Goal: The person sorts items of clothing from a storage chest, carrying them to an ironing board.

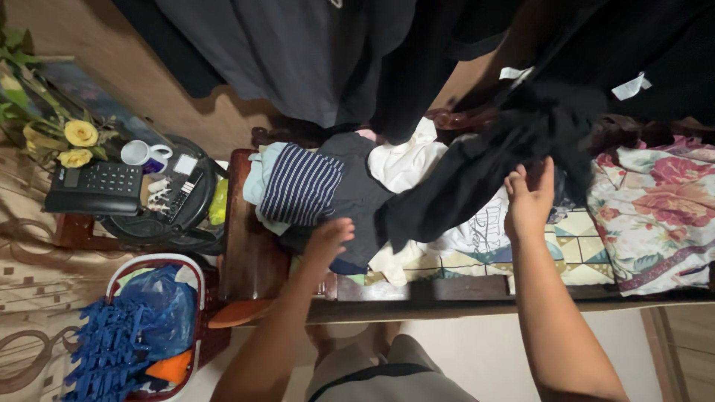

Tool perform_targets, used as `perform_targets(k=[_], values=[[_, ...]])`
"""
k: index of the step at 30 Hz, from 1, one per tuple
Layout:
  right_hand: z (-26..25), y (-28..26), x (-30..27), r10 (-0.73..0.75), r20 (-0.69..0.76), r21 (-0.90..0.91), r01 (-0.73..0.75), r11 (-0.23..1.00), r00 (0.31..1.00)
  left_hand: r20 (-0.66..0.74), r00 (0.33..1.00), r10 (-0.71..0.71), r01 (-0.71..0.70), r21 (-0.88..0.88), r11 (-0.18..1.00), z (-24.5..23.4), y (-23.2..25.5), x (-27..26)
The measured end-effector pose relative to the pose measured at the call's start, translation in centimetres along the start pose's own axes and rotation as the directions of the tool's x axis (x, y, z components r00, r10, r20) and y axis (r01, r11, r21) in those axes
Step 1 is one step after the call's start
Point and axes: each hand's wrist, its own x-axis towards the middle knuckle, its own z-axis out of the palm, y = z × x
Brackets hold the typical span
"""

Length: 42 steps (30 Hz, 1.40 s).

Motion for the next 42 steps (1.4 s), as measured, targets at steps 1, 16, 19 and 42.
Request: perform_targets(k=[1, 16, 19, 42], values=[[0.0, 0.4, -0.3, -0.011, 0.106, -0.083, 0.02, 0.996, 0.994, -0.022, 1.0, -0.021, 0.021, 0.002, 1.0, -1.1, -0.6, 0.0], [2.2, 18.5, -10.4, 0.632, 0.404, -0.743, -0.166, 0.648, 0.662, -0.054, 0.889, 0.454, -0.304, 0.672, 0.675, -14.5, -8.5, 8.3], [2.9, 20.1, -11.2, 0.632, 0.433, -0.74, -0.147, 0.656, 0.643, -0.194, 0.826, 0.528, -0.2, 0.776, 0.598, -16.6, -8.8, 10.0], [6.5, 28.5, -9.9, 0.734, 0.28, -0.788, -0.289, 0.544, 0.618, -0.418, 0.823, 0.384, -0.24, 0.358, 0.902, -18.7, 1.4, 12.1]])
